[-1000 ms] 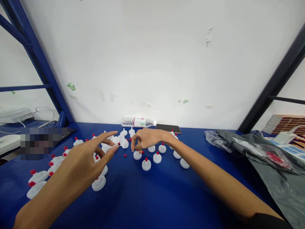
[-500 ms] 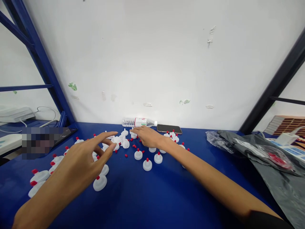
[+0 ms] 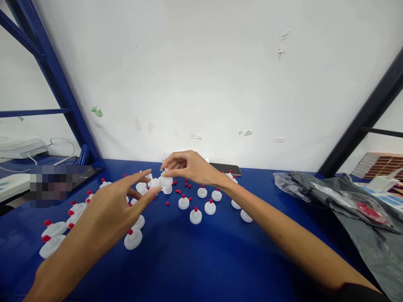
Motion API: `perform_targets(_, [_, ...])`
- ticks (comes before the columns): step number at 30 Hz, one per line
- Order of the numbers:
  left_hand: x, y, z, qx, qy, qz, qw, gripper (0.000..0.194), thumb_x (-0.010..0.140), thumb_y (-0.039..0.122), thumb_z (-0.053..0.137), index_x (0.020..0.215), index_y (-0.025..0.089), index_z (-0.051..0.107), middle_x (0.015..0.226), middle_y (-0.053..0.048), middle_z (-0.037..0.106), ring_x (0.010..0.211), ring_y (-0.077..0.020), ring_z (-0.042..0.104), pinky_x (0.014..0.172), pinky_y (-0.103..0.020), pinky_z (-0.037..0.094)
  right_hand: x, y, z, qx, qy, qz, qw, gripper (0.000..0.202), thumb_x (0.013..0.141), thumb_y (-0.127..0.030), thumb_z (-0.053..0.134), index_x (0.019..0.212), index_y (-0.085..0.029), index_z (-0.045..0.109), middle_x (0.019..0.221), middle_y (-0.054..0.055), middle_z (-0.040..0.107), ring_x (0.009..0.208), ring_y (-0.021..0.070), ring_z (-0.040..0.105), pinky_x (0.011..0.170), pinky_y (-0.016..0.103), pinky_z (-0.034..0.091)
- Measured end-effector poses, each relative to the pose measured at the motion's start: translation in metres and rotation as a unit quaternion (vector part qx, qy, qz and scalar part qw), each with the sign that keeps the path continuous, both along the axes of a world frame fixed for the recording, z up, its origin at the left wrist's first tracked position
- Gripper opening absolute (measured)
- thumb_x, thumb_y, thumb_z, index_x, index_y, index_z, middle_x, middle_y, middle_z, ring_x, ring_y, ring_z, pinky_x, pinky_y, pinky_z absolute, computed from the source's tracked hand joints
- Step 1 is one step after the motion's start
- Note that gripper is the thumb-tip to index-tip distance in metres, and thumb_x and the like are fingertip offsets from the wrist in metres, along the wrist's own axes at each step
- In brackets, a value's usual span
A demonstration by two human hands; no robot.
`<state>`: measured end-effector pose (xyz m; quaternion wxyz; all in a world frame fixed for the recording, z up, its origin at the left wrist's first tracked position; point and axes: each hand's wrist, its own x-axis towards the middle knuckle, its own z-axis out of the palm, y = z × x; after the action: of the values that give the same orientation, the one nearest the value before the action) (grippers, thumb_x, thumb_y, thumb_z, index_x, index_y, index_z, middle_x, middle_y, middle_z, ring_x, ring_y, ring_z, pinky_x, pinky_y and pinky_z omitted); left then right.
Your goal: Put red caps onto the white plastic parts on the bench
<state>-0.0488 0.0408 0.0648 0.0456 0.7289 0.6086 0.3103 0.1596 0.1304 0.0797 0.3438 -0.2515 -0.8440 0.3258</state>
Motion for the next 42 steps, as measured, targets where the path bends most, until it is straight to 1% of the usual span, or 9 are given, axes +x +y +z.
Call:
perform_targets(3, [0.002, -0.001, 0.002, -0.008, -0.024, -0.040, 0.999, 0.049, 0.089, 0.057, 0.059, 0.127, 0.028, 0.073, 0.076, 0.000, 0.079, 0.070, -0.0270, 0.073, 0.070, -0.036, 0.049, -0.007, -0.015, 0.011, -0.062, 0.035, 0.070, 0.995, 0.019, 0.087, -0.033, 0.077, 0.099, -0.019, 0.073, 0.092, 0.004, 0.076, 0.085, 0.0171, 0.071, 0.079, 0.032, 0.056])
perform_targets(6, [0.002, -0.003, 0.004, 0.006, -0.030, -0.038, 0.999, 0.042, 0.087, 0.053, 0.061, 0.118, 0.029, 0.077, 0.070, 0.001, 0.076, 0.064, -0.0252, 0.071, 0.067, -0.035, 0.048, -0.005, -0.018, 0.016, -0.048, 0.014, 0.060, 0.997, 0.023, 0.088, -0.036, 0.076, 0.104, -0.020, 0.072, 0.091, 0.004, 0.076, 0.086, 0.0178, 0.071, 0.078, 0.032, 0.055])
perform_targets(11, [-0.002, -0.002, 0.004, 0.006, 0.021, 0.002, 1.000, 0.049, 0.087, 0.049, 0.057, 0.128, 0.026, 0.072, 0.074, -0.001, 0.076, 0.070, -0.0280, 0.071, 0.070, -0.038, 0.048, 0.019, -0.004, 0.020, 0.049, -0.193, -0.003, 0.980, 0.016, 0.094, -0.033, 0.068, 0.101, -0.022, 0.077, 0.103, 0.003, 0.078, 0.092, 0.0184, 0.070, 0.077, 0.029, 0.051])
perform_targets(17, [-0.003, -0.001, 0.001, -0.032, 0.061, -0.014, 0.998, 0.046, 0.087, 0.044, 0.055, 0.125, 0.025, 0.073, 0.079, -0.001, 0.078, 0.046, -0.0204, 0.061, 0.066, -0.036, 0.048, 0.030, 0.013, 0.001, -0.021, -0.414, -0.033, 0.909, 0.014, 0.081, -0.023, 0.079, 0.095, -0.021, 0.080, 0.091, 0.002, 0.079, 0.080, 0.0185, 0.071, 0.067, 0.027, 0.047])
perform_targets(21, [-0.003, 0.000, -0.001, -0.028, 0.066, -0.027, 0.997, 0.045, 0.087, 0.041, 0.056, 0.126, 0.024, 0.072, 0.082, -0.002, 0.079, 0.047, -0.0203, 0.062, 0.067, -0.036, 0.049, 0.021, 0.014, -0.013, -0.070, -0.427, -0.002, 0.901, 0.011, 0.082, -0.023, 0.079, 0.092, -0.019, 0.080, 0.088, 0.002, 0.079, 0.080, 0.0175, 0.071, 0.067, 0.026, 0.048])
perform_targets(27, [-0.005, 0.001, -0.001, -0.028, 0.087, -0.030, 0.995, 0.044, 0.087, 0.040, 0.058, 0.125, 0.024, 0.073, 0.077, -0.002, 0.078, 0.063, -0.0257, 0.070, 0.068, -0.035, 0.048, 0.020, 0.014, -0.015, -0.051, -0.453, -0.030, 0.890, 0.007, 0.083, -0.011, 0.072, 0.080, -0.016, 0.076, 0.083, 0.003, 0.077, 0.073, 0.0152, 0.066, 0.062, 0.026, 0.045])
perform_targets(32, [-0.006, 0.001, -0.002, -0.016, 0.084, -0.035, 0.996, 0.044, 0.088, 0.039, 0.059, 0.126, 0.023, 0.073, 0.076, -0.002, 0.078, 0.069, -0.0261, 0.072, 0.068, -0.034, 0.048, 0.028, 0.015, -0.003, -0.052, -0.361, -0.015, 0.931, 0.009, 0.089, -0.016, 0.066, 0.086, -0.017, 0.074, 0.089, 0.003, 0.077, 0.080, 0.0157, 0.069, 0.068, 0.026, 0.050])
perform_targets(36, [-0.004, 0.002, -0.001, -0.020, 0.091, -0.031, 0.995, 0.043, 0.088, 0.039, 0.059, 0.126, 0.022, 0.074, 0.073, -0.003, 0.076, 0.072, -0.0271, 0.073, 0.070, -0.034, 0.048, 0.028, 0.006, 0.015, -0.075, -0.207, 0.054, 0.974, 0.019, 0.093, -0.035, 0.068, 0.096, -0.017, 0.075, 0.091, 0.005, 0.077, 0.083, 0.0170, 0.070, 0.076, 0.029, 0.054])
perform_targets(42, [-0.002, 0.003, 0.000, -0.019, 0.093, -0.030, 0.995, 0.042, 0.090, 0.041, 0.060, 0.126, 0.025, 0.074, 0.065, -0.001, 0.072, 0.064, -0.0266, 0.069, 0.066, -0.034, 0.046, 0.017, -0.008, 0.026, -0.131, -0.116, 0.081, 0.981, 0.026, 0.090, -0.041, 0.073, 0.105, -0.019, 0.073, 0.086, 0.004, 0.077, 0.082, 0.0171, 0.072, 0.079, 0.031, 0.056])
